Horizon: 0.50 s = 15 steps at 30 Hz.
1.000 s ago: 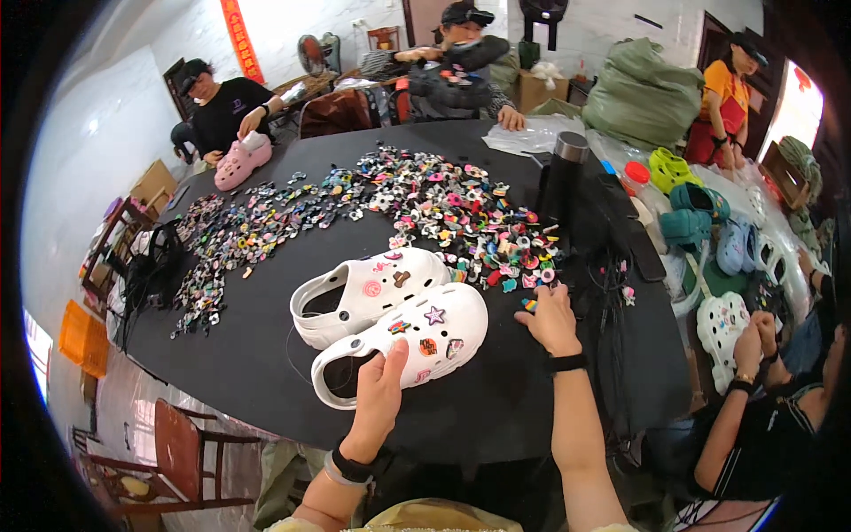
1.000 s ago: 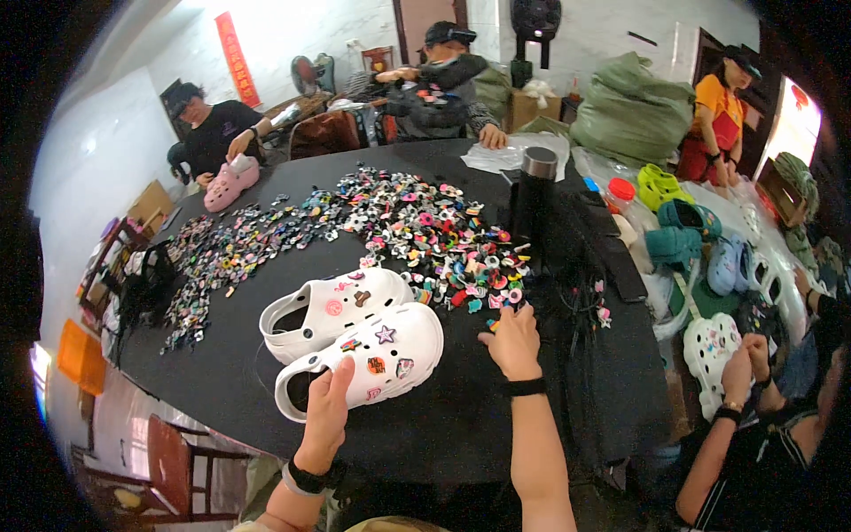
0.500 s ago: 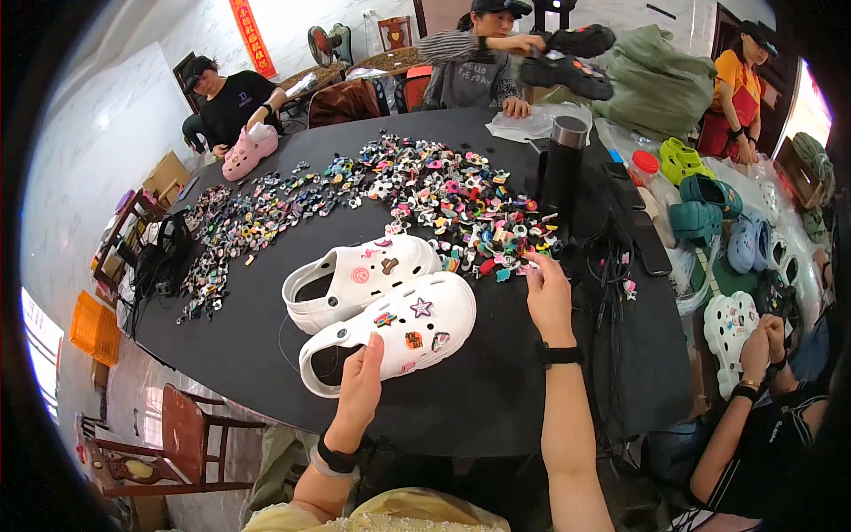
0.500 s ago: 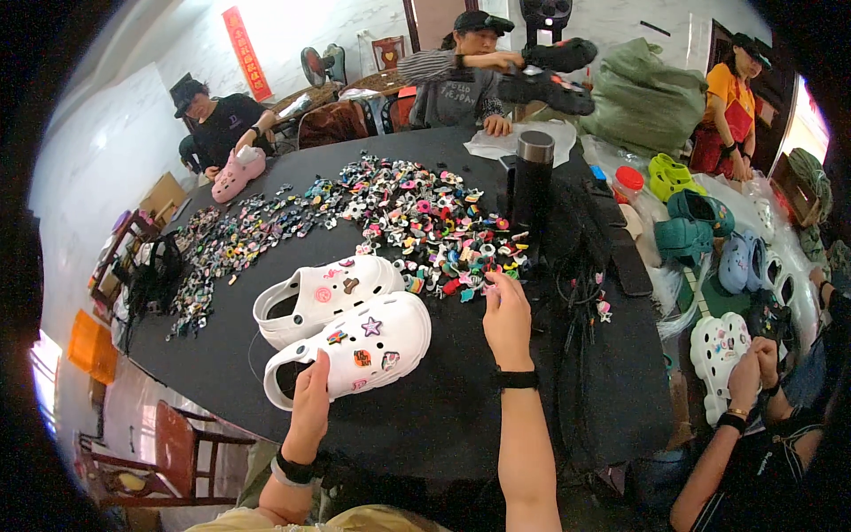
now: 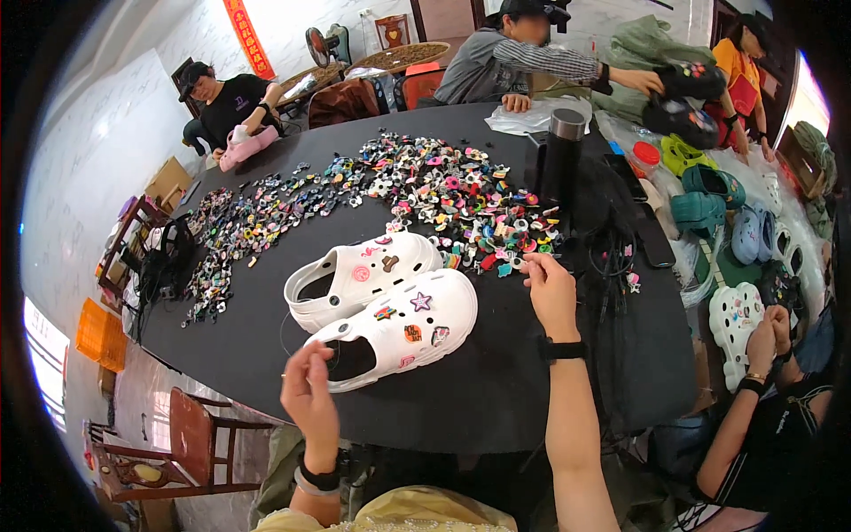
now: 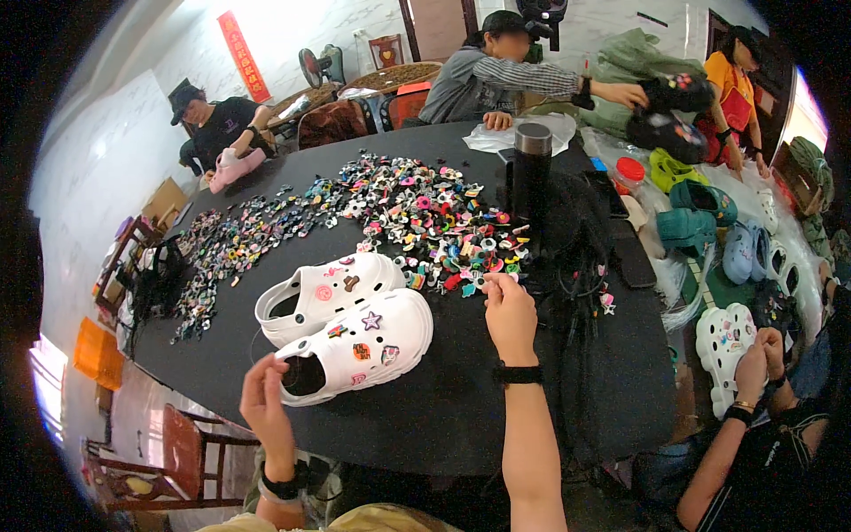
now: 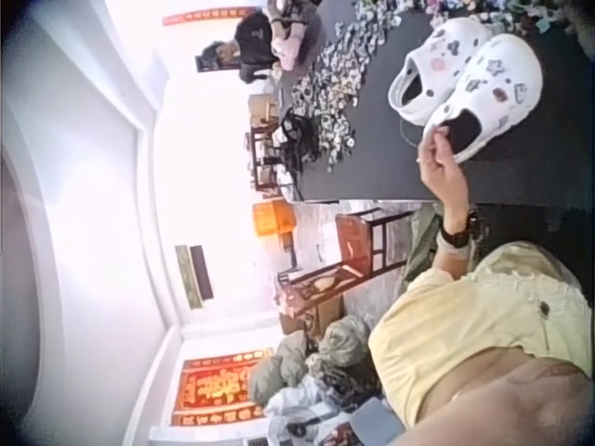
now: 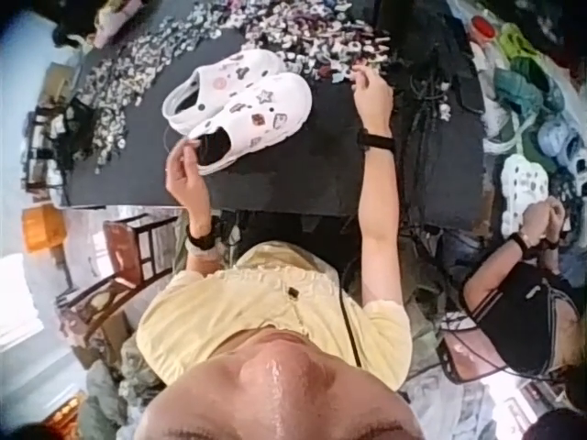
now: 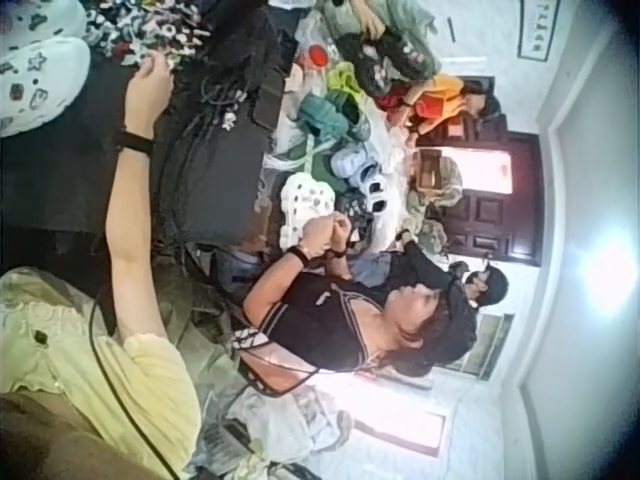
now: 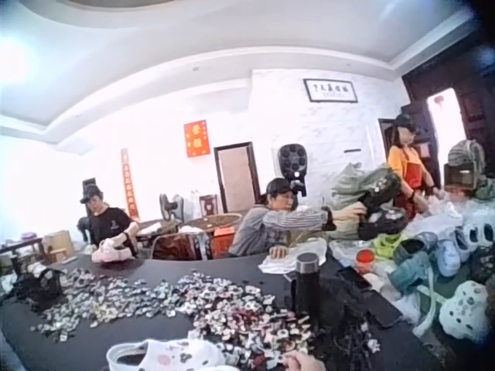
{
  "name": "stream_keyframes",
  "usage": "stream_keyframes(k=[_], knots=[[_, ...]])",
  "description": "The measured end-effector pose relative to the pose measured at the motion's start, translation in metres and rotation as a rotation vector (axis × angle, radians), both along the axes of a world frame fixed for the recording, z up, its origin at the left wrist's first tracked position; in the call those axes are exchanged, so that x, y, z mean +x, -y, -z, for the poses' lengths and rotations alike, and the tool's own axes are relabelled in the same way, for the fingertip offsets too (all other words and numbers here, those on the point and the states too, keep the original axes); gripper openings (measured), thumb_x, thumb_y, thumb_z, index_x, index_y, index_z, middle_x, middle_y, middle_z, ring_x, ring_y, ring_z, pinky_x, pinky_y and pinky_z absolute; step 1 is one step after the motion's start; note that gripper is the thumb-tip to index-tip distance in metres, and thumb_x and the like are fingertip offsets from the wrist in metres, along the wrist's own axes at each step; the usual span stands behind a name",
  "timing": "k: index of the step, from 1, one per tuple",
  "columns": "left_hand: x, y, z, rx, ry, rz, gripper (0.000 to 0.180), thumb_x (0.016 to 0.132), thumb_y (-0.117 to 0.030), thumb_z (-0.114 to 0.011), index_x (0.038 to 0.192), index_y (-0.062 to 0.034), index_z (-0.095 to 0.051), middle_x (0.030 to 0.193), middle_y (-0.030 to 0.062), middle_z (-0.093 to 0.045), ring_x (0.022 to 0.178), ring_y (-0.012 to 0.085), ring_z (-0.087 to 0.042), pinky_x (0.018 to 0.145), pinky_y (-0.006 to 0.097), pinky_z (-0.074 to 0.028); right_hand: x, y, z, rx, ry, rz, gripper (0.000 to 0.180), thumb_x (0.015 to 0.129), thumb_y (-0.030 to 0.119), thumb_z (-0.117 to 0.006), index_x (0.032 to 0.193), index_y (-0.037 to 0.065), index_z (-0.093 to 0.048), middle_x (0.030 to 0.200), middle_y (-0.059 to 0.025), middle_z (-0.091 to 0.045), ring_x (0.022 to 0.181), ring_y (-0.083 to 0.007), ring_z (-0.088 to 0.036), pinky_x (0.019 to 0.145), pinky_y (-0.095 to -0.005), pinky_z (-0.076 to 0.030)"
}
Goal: The recorder is selecting decorative charms from a large pile on a table and inserting them into the holes of white clog-style shoes.
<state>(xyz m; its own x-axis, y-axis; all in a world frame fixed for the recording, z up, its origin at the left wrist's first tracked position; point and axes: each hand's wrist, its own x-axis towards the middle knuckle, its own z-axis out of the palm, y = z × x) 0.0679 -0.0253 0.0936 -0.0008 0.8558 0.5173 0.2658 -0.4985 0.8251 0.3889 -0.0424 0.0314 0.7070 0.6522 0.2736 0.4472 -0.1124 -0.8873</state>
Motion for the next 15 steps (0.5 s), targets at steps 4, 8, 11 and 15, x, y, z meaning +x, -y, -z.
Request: stream_keyframes(k=[4, 8, 11, 15], knots=[[-0.025, -0.027, -0.008, 0.054, -0.282, -0.068, 0.039, 0.082, -0.008, -0.059, 0.119, -0.0005, -0.052, 0.116, 0.0141, -0.055, 0.109, 0.0242, -0.051, 0.092, 0.033, -0.039, 0.0, 0.0, -0.001, 0.006, 0.002, 0.005, 0.017, 0.089, 0.015, -0.051, 0.098, 0.008, -0.063, 0.08, -0.0052, -0.067, 0.068, -0.018, -0.063, 0.065, -0.032, -0.048], [-0.033, -0.063, -0.02, 0.131, -0.811, 0.118, 0.079, 0.07, -0.018, -0.07, 0.136, -0.0003, -0.031, 0.138, 0.0192, -0.035, 0.133, 0.0346, -0.026, 0.108, 0.044, -0.02, -0.001, -0.003, 0.003, 0.015, -0.038, -0.012, 0.016, 0.089, 0.015, -0.052, 0.098, 0.009, -0.063, 0.08, -0.0053, -0.067, 0.066, -0.0173, -0.063, 0.064, -0.0313, -0.048], [-0.034, -0.087, -0.023, 0.132, -1.062, 0.27, 0.087, 0.068, -0.028, -0.074, 0.137, -0.0005, -0.028, 0.139, 0.0188, -0.034, 0.133, 0.0349, -0.024, 0.109, 0.045, -0.017, 0.003, 0.0, 0.002, -0.008, -0.033, -0.005, 0.017, 0.089, 0.014, -0.051, 0.099, 0.007, -0.063, 0.081, -0.0063, -0.068, 0.065, -0.0155, -0.063, 0.063, -0.0297, -0.049], [-0.028, -0.104, -0.032, 0.092, -1.226, 0.377, 0.08, 0.071, -0.035, -0.072, 0.133, -0.0009, -0.035, 0.125, 0.0185, -0.046, 0.121, 0.0339, -0.04, 0.105, 0.045, -0.024, 0.003, 0.003, -0.008, 0.046, -0.074, 0.008, 0.019, 0.091, 0.014, -0.05, 0.101, 0.004, -0.062, 0.081, -0.0063, -0.068, 0.065, -0.0137, -0.063, 0.06, -0.0274, -0.049]])
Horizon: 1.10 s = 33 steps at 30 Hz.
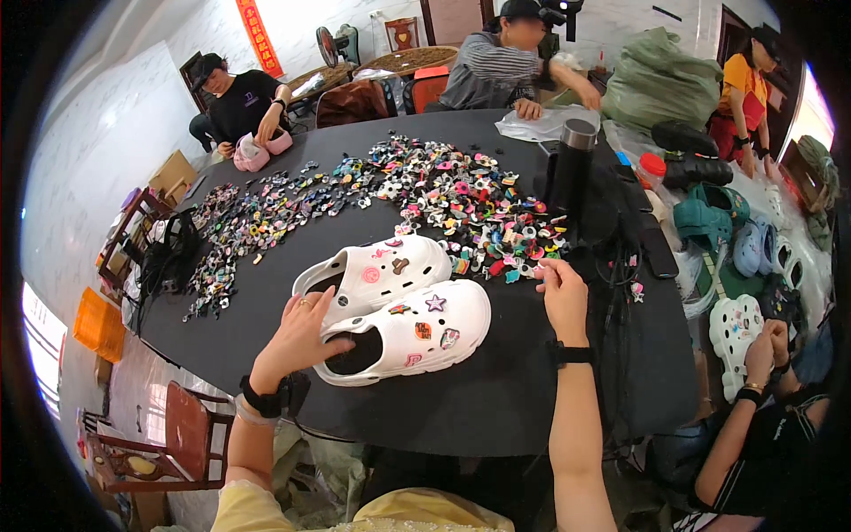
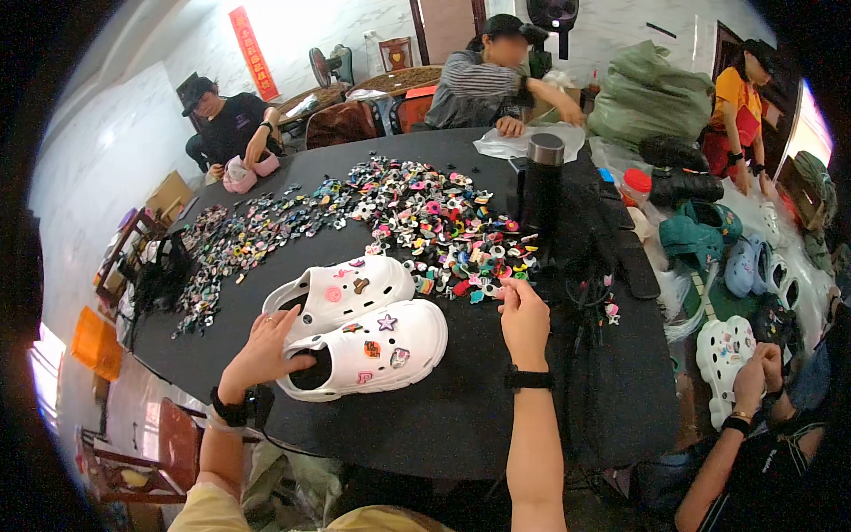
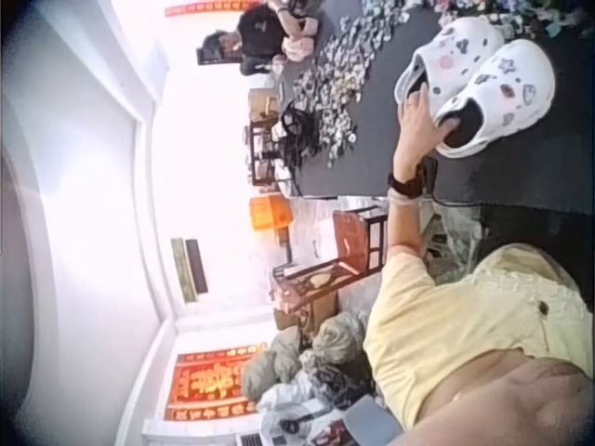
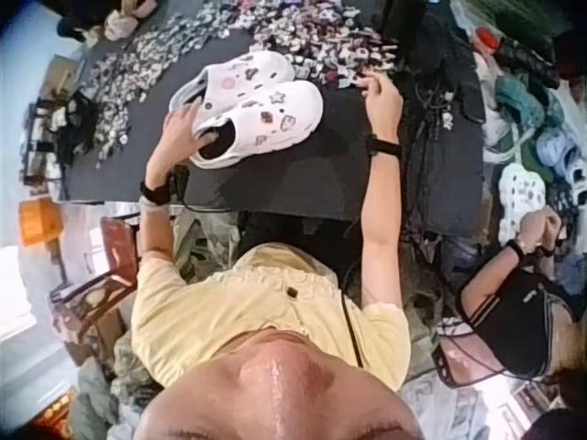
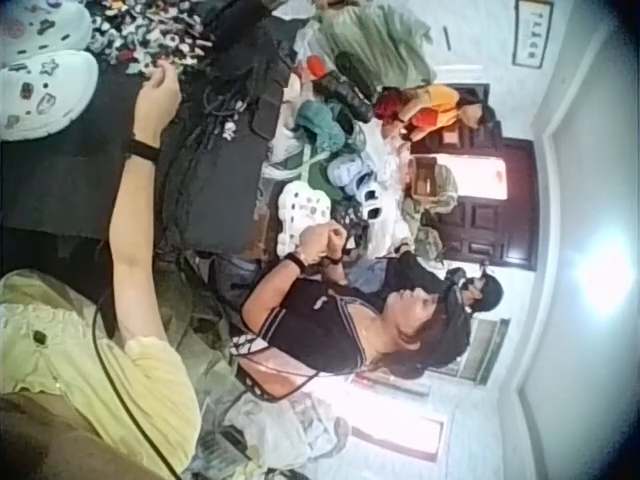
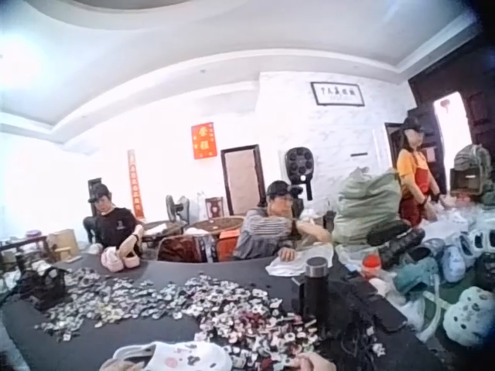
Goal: The recorder is selecting decorative charms from a large pile on a table and inserting them into the holes of white clog-style shoes.
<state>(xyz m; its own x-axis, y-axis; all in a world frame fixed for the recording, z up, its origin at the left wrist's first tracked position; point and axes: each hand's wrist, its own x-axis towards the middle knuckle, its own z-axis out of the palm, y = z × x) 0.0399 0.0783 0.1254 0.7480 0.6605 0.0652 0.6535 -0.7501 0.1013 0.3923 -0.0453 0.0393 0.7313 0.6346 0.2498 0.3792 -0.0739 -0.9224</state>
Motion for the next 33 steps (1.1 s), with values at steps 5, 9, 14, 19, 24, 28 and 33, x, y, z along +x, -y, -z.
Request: stream_keyframes(k=[5, 9, 14, 19, 24, 28, 33], knots=[[0.01, -0.002, 0.008, -0.065, 0.079, -0.049, 0.049, 0.069, -0.031, -0.073, 0.104, -0.001, -0.055, 0.096, 0.0159, -0.057, 0.093, 0.0341, -0.054, 0.082, 0.041, -0.041, 0.005, 0.0, 0.003, 0.01, -0.007, 0.014, 0.019, 0.09, 0.013, -0.05, 0.101, 0.004, -0.062, 0.081, -0.0069, -0.068, 0.063, -0.0135, -0.063, 0.06, -0.0269, -0.049], [0.034, 0.058, -0.014, -0.312, 0.026, -0.123, 0.029, 0.074, -0.024, -0.067, 0.081, 0.0004, -0.054, 0.078, 0.0179, -0.058, 0.076, 0.0365, -0.057, 0.067, 0.041, -0.045, 0.009, 0.002, 0.006, -0.005, -0.002, 0.029, 0.019, 0.091, 0.015, -0.05, 0.1, 0.004, -0.062, 0.081, -0.0073, -0.068, 0.063, -0.014, -0.064, 0.059, -0.0272, -0.049], [0.039, 0.109, -0.03, -0.896, 0.145, -0.156, 0.028, 0.085, -0.024, -0.061, 0.088, 0.0036, -0.054, 0.077, 0.0159, -0.062, 0.069, 0.0234, -0.063, 0.059, 0.032, -0.047, 0.005, 0.0, 0.003, 0.004, -0.017, 0.007, 0.018, 0.09, 0.014, -0.05, 0.101, 0.004, -0.062, 0.08, -0.0076, -0.068, 0.062, -0.0138, -0.063, 0.059, -0.0273, -0.049], [0.023, 0.126, -0.014, -0.667, 0.523, -0.088, 0.013, 0.087, -0.009, -0.057, 0.089, 0.0038, -0.058, 0.086, 0.0137, -0.065, 0.071, 0.0167, -0.063, 0.064, 0.026, -0.047, 0.007, 0.0, 0.008, -0.026, -0.005, -0.028, 0.019, 0.09, 0.013, -0.05, 0.101, 0.004, -0.062, 0.081, -0.0083, -0.067, 0.062, -0.0143, -0.063, 0.059, -0.0275, -0.049], [-0.008, 0.117, 0.035, -0.188, 1.087, -0.548, 0.024, 0.091, -0.008, -0.048, 0.112, 0.0001, -0.058, 0.102, 0.0079, -0.06, 0.092, 0.013, -0.055, 0.078, 0.028, -0.043, 0.001, -0.002, 0.006, -0.091, 0.004, -0.048, 0.019, 0.089, 0.014, -0.051, 0.101, 0.004, -0.062, 0.079, -0.0088, -0.067, 0.063, -0.0152, -0.064, 0.059, -0.0281, -0.048], [-0.019, 0.118, 0.084, -0.37, 0.985, -0.592, 0.029, 0.095, -0.013, -0.042, 0.118, 0.0006, -0.053, 0.111, 0.0104, -0.058, 0.106, 0.0201, -0.052, 0.09, 0.031, -0.039, -0.001, -0.004, 0.014, -0.191, 0.045, -0.124, 0.019, 0.088, 0.017, -0.053, 0.099, 0.005, -0.063, 0.077, -0.0107, -0.066, 0.063, -0.019, -0.064, 0.06, -0.0299, -0.049], [-0.005, 0.126, 0.122, -0.105, 0.802, -0.39, 0.033, 0.094, -0.018, -0.037, 0.101, -0.0021, -0.064, 0.102, 0.0095, -0.064, 0.114, 0.029, -0.051, 0.098, 0.039, -0.024, -0.003, -0.003, 0.016, -0.325, 0.313, -0.225, 0.023, 0.086, 0.018, -0.054, 0.098, 0.001, -0.063, 0.092, -0.0178, -0.063, 0.089, -0.0331, -0.059, 0.078, -0.0371, -0.045]])
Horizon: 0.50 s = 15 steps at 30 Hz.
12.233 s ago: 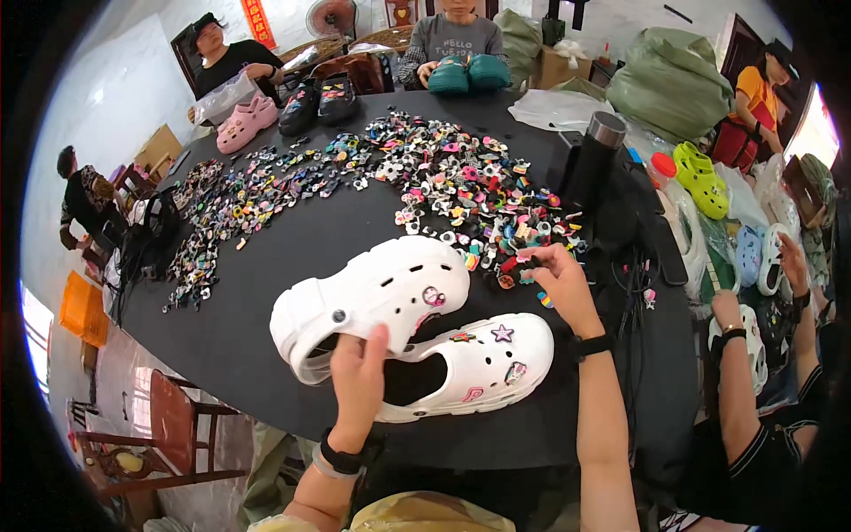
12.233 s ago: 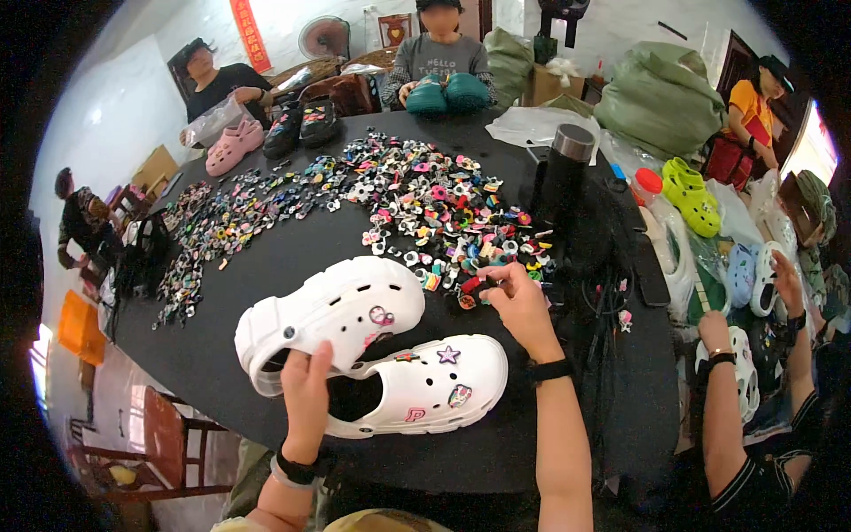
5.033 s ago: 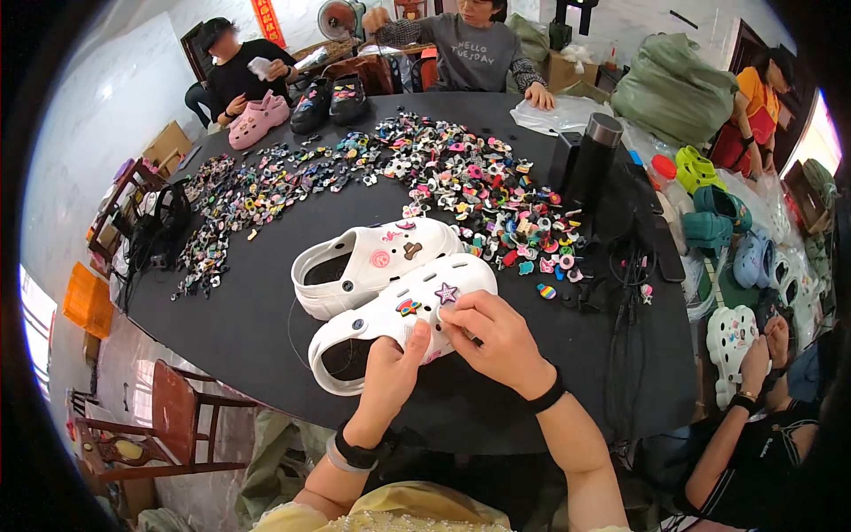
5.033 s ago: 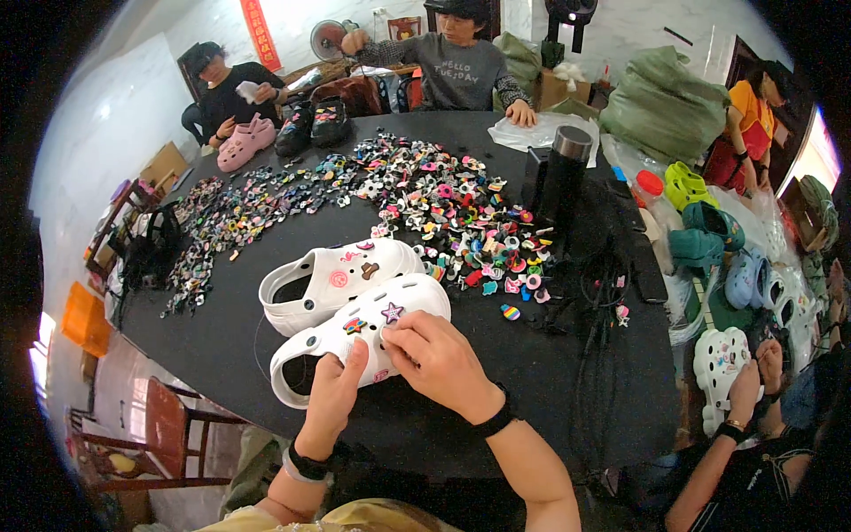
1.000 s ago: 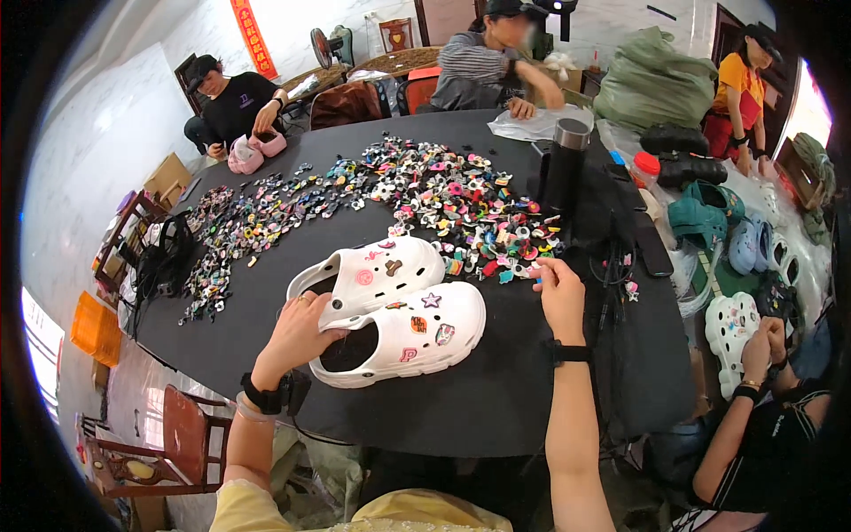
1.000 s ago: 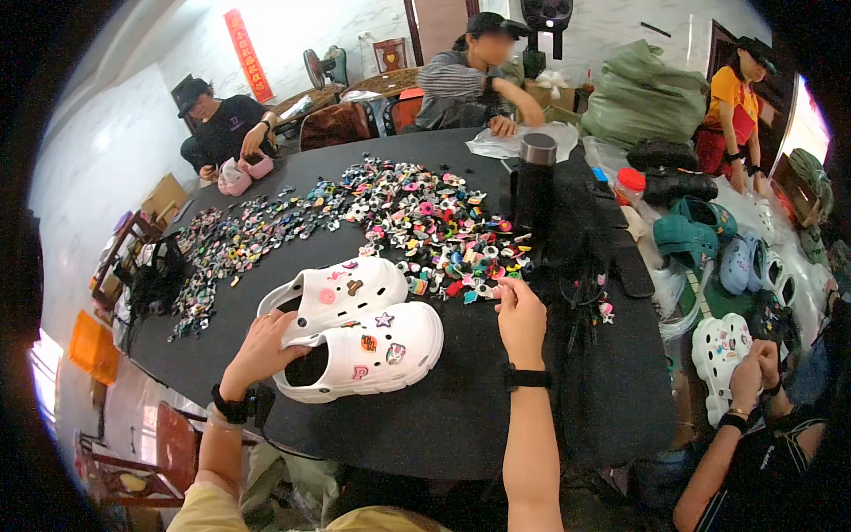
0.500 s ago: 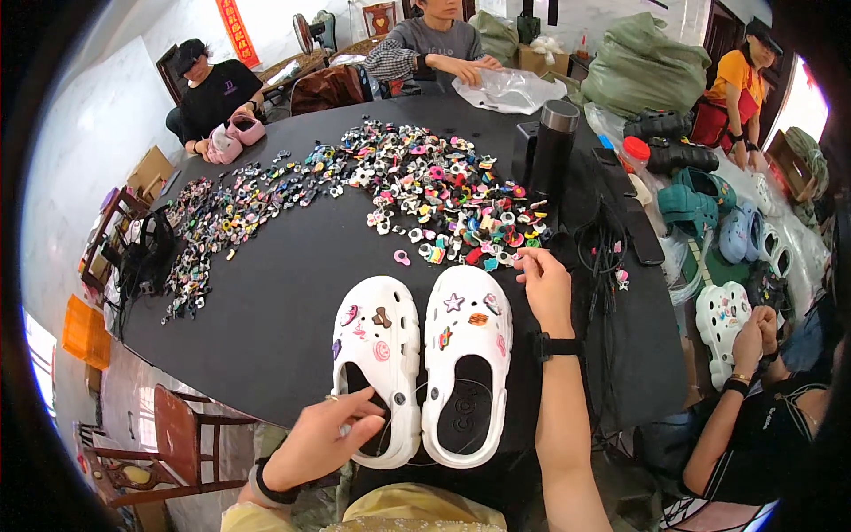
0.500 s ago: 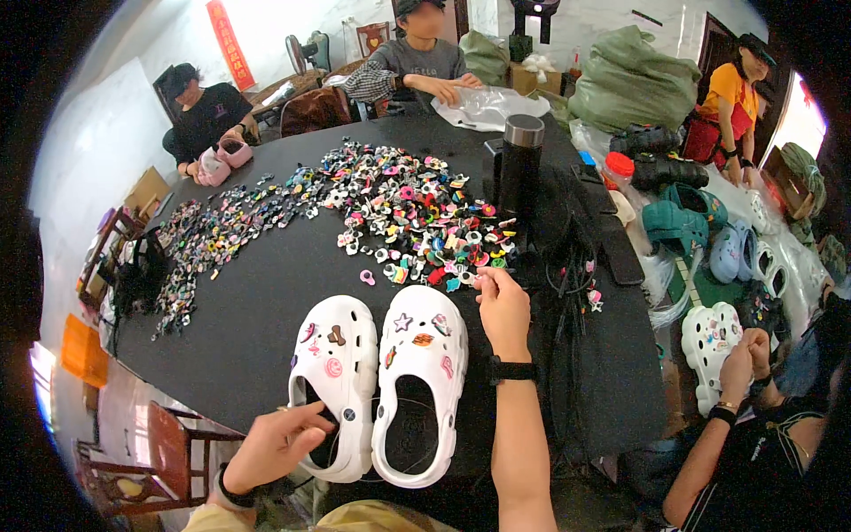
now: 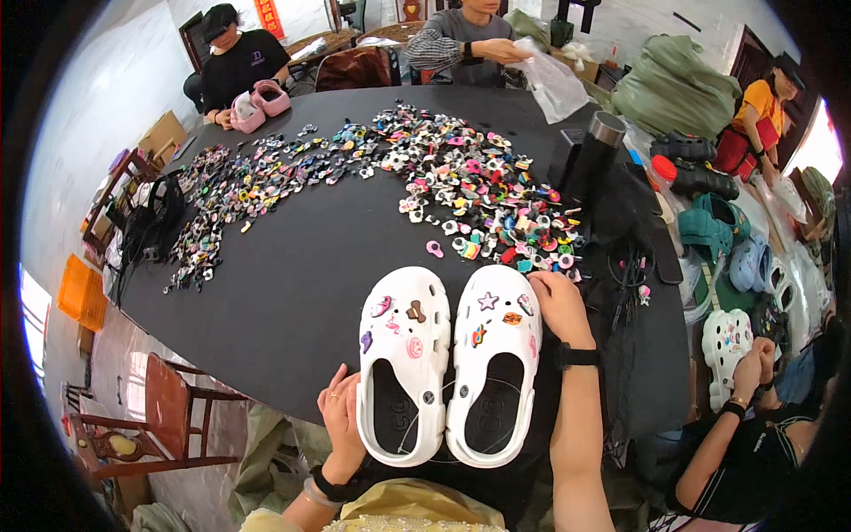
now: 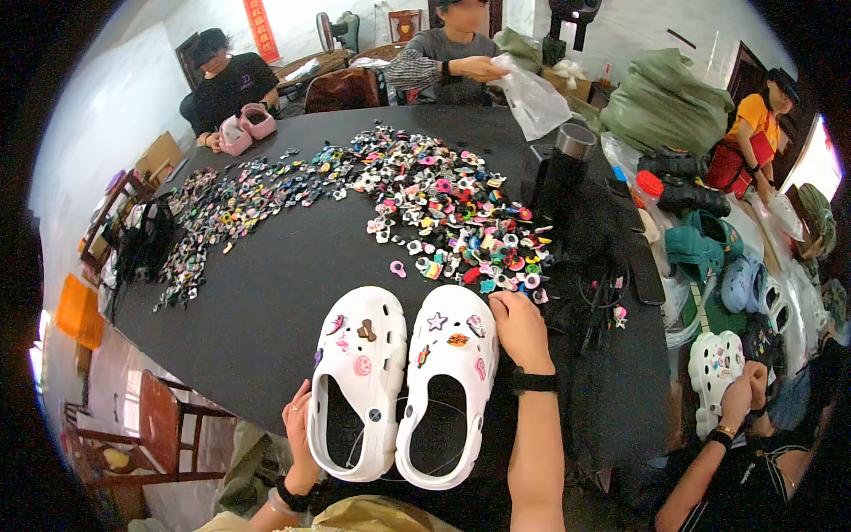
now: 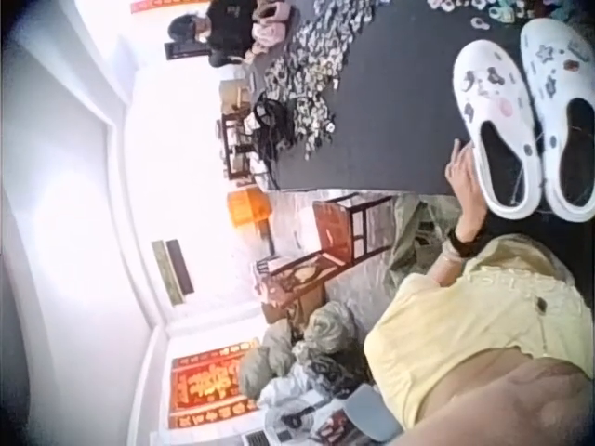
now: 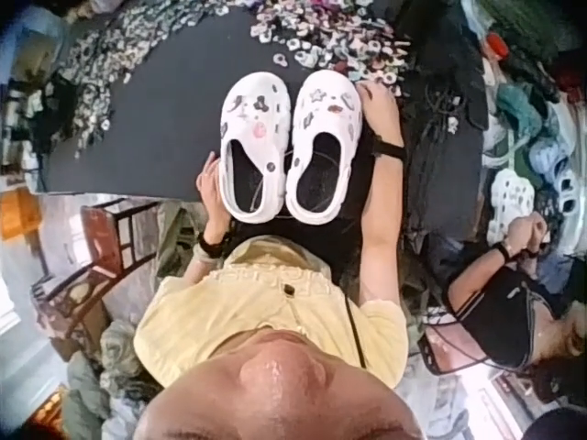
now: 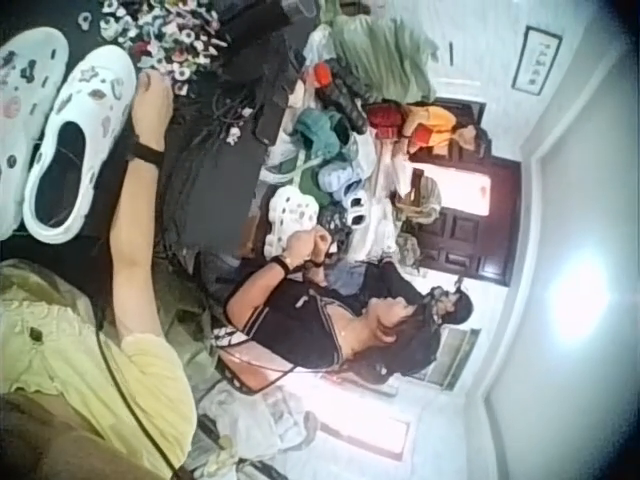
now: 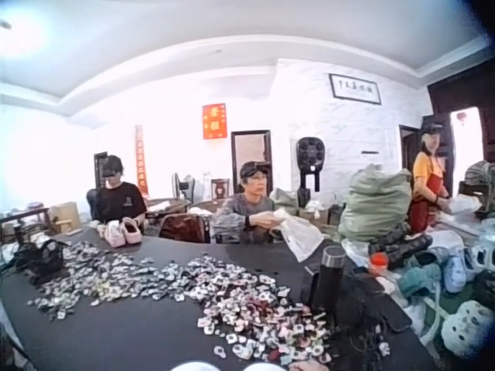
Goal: The recorder is selecting decorative charms from a large pile on a table and inserting them into the holes of white clog-style shoes.
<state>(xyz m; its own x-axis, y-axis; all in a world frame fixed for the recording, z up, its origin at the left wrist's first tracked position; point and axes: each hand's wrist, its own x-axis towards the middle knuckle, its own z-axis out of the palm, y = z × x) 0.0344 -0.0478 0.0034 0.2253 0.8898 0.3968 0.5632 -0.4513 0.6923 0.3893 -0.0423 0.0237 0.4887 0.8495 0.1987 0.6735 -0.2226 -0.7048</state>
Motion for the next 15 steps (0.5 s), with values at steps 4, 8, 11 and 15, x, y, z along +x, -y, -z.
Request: stream_keyframes(k=[4, 8, 11, 15], knots=[[0.003, 0.0, 0.003, 0.06, 0.014, -0.057, 0.033, 0.093, -0.017, -0.036, 0.098, -0.0036, -0.066, 0.099, 0.0076, -0.066, 0.109, 0.0273, -0.055, 0.094, 0.039, -0.03, 0.001, 0.0, 0.002, 0.011, 0.023, -0.023, 0.025, 0.087, 0.023, -0.051, 0.096, 0.004, -0.064, 0.092, -0.0166, -0.062, 0.088, -0.0341, -0.059, 0.076, -0.0389, -0.046], [0.003, 0.002, 0.005, 0.083, 0.016, -0.074, 0.033, 0.092, -0.017, -0.037, 0.096, -0.004, -0.067, 0.097, 0.0077, -0.067, 0.104, 0.0267, -0.058, 0.092, 0.038, -0.033, -0.005, 0.002, -0.006, -0.091, -0.091, -0.003, 0.029, 0.09, 0.026, -0.046, 0.097, 0.003, -0.062, 0.093, -0.0194, -0.063, 0.088, -0.0356, -0.061, 0.075, -0.039, -0.047], [0.003, 0.002, 0.007, 0.11, 0.033, -0.074, 0.033, 0.092, -0.017, -0.037, 0.094, -0.0038, -0.067, 0.094, 0.0077, -0.067, 0.101, 0.0264, -0.06, 0.091, 0.037, -0.034, -0.006, 0.003, -0.009, -0.109, -0.104, -0.002, 0.028, 0.09, 0.026, -0.046, 0.097, 0.004, -0.063, 0.093, -0.019, -0.063, 0.088, -0.0356, -0.061, 0.074, -0.0389, -0.047], [0.002, 0.001, 0.008, 0.113, 0.006, -0.074, 0.034, 0.092, -0.016, -0.036, 0.094, -0.0027, -0.067, 0.093, 0.0087, -0.067, 0.1, 0.0271, -0.06, 0.091, 0.037, -0.034, -0.006, 0.0, -0.009, -0.15, -0.133, -0.019, 0.027, 0.09, 0.022, -0.048, 0.1, 0.001, -0.062, 0.091, -0.0174, -0.065, 0.087, -0.029, -0.064, 0.076, -0.0331, -0.047]])
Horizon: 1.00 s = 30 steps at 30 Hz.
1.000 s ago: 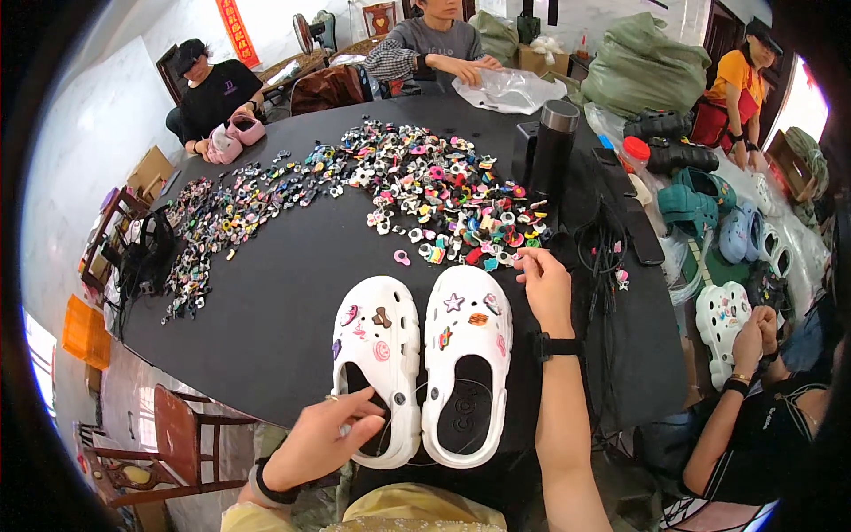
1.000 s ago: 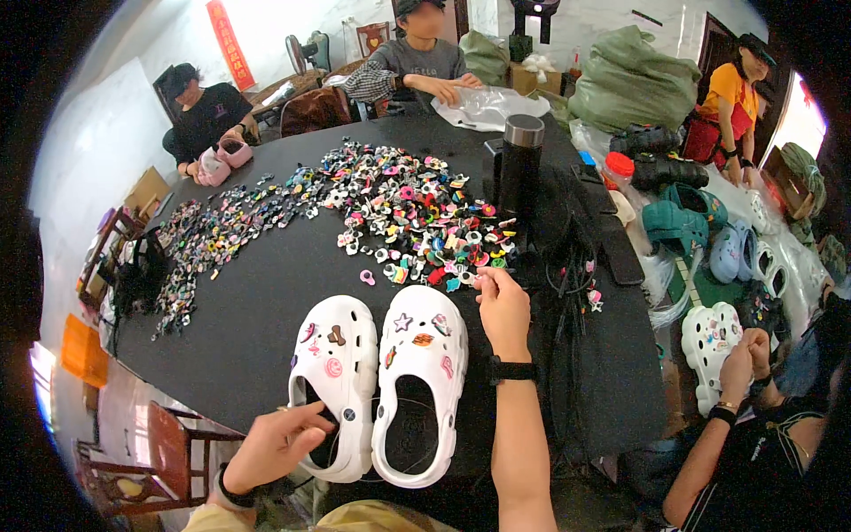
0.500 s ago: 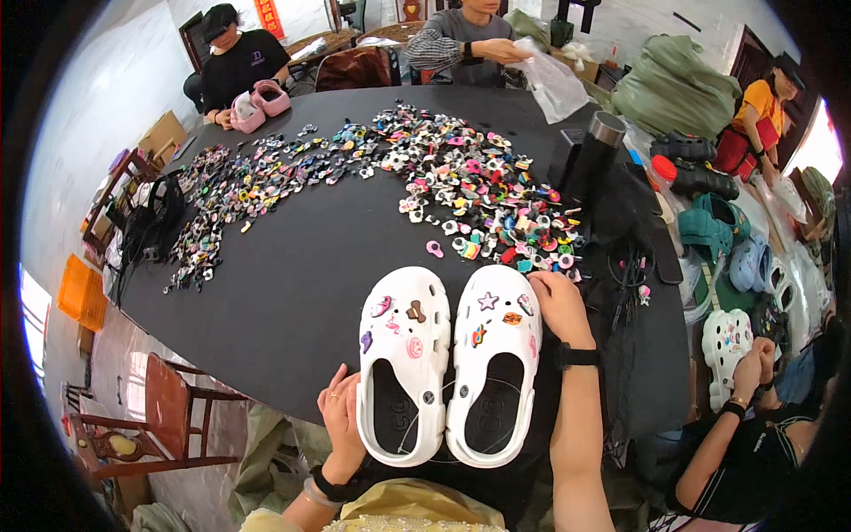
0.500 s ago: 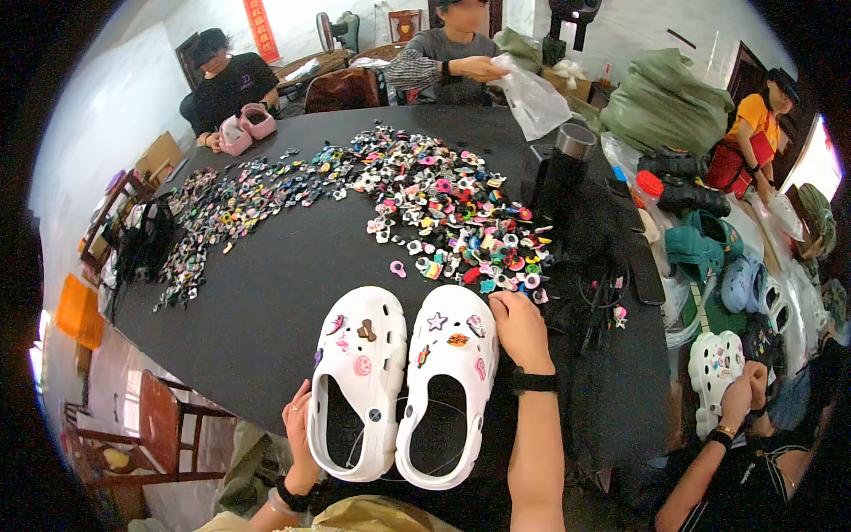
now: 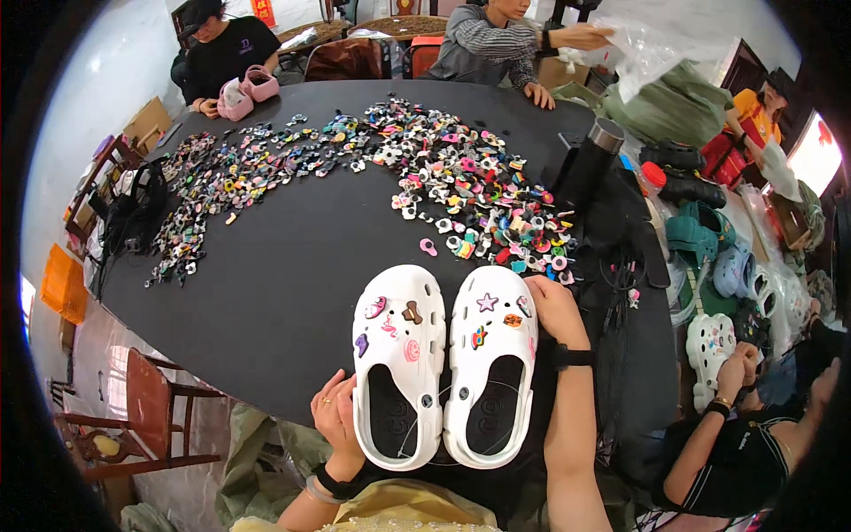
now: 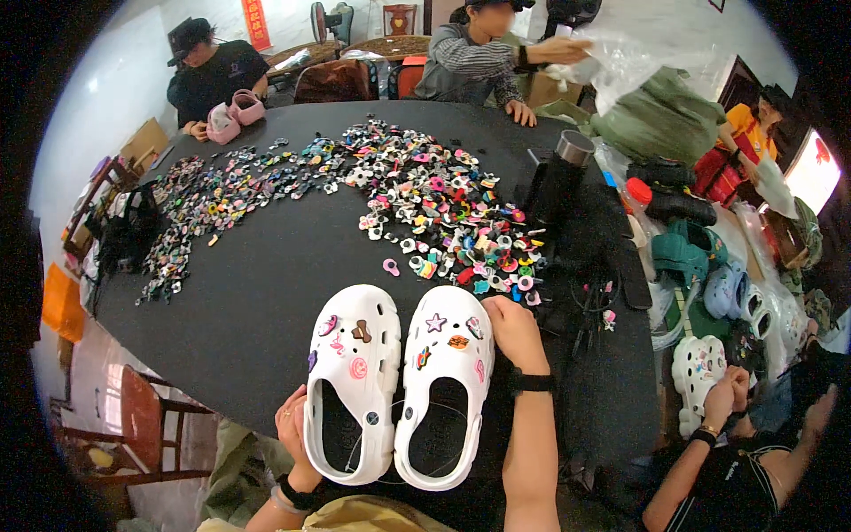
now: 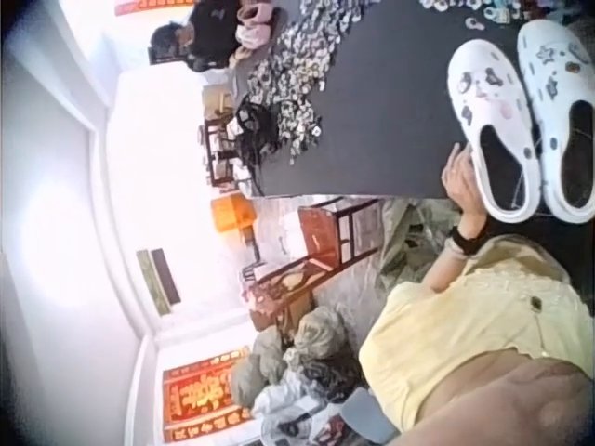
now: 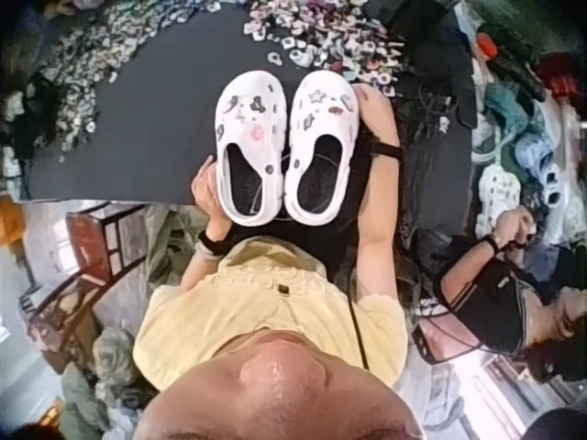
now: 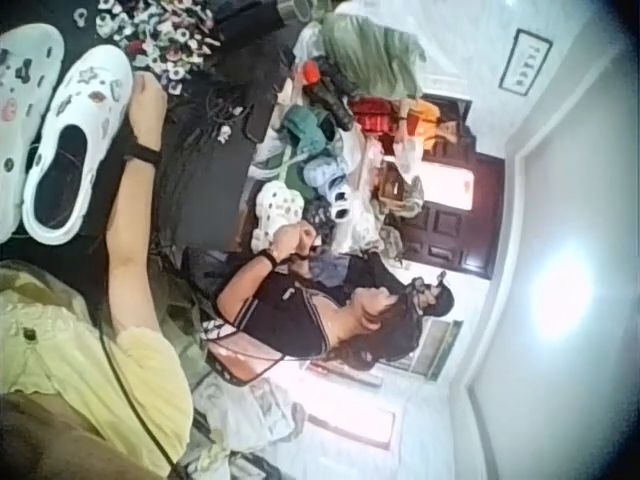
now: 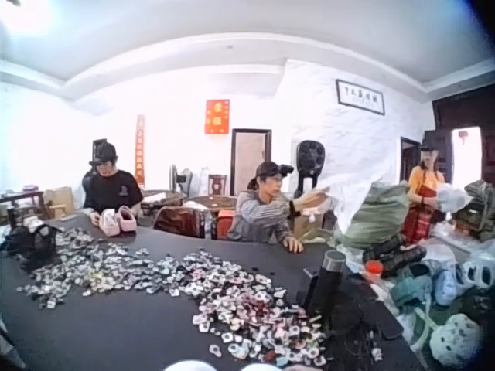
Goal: The recorder is selecting decorative charms from a large pile on a table and inserting them into the holes of white clog-style shoes.
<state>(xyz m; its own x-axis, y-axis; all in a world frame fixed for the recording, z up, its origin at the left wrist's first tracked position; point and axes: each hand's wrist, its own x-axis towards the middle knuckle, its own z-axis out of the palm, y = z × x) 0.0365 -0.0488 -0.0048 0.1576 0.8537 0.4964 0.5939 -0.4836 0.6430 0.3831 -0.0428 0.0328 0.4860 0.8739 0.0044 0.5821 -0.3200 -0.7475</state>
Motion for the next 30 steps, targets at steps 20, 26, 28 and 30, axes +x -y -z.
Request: stream_keyframes(k=[20, 26, 28, 30], knots=[[0.01, 0.008, -0.01, -0.142, -0.117, 0.133, 0.041, 0.092, -0.018, -0.031, 0.122, 0.005, -0.048, 0.122, 0.0168, -0.052, 0.119, 0.0327, -0.044, 0.102, 0.044, -0.023, -0.11, 0.099, -0.127, -0.461, 0.291, -0.547, 0.053, 0.084, 0.056, -0.049, 0.084, 0.004, -0.059, 0.076, -0.0153, -0.062, 0.071, -0.0345, -0.063, 0.061, -0.0412, -0.05], [0.003, 0.006, -0.001, -0.075, -0.153, 0.109, 0.042, 0.094, -0.023, -0.03, 0.121, 0.0042, -0.05, 0.122, 0.0145, -0.054, 0.118, 0.032, -0.045, 0.101, 0.042, -0.025, -0.154, 0.081, -0.116, -0.463, 0.024, -0.532, 0.079, 0.079, 0.064, -0.052, 0.09, -0.014, -0.04, 0.087, -0.0331, -0.054, 0.078, -0.0435, -0.06, 0.065, -0.0423, -0.05], [0.005, 0.007, -0.003, -0.074, -0.142, 0.112, 0.043, 0.095, -0.023, -0.03, 0.121, 0.0041, -0.05, 0.123, 0.0156, -0.054, 0.117, 0.0315, -0.046, 0.1, 0.042, -0.026, -0.158, 0.081, -0.109, -0.485, -0.026, -0.427, 0.086, 0.077, 0.065, -0.054, 0.096, -0.017, -0.038, 0.091, -0.0347, -0.054, 0.08, -0.0427, -0.06, 0.067, -0.0413, -0.05], [0.014, 0.009, -0.01, -0.109, -0.042, 0.135, 0.044, 0.095, -0.024, -0.029, 0.123, 0.0042, -0.048, 0.122, 0.0181, -0.053, 0.114, 0.0322, -0.047, 0.1, 0.042, -0.027, -0.155, 0.072, -0.098, -0.477, -0.134, -0.273, 0.103, 0.072, 0.064, -0.061, 0.113, -0.025, -0.028, 0.104, -0.0386, -0.051, 0.086, -0.0399, -0.062, 0.07, -0.0391, -0.051]])
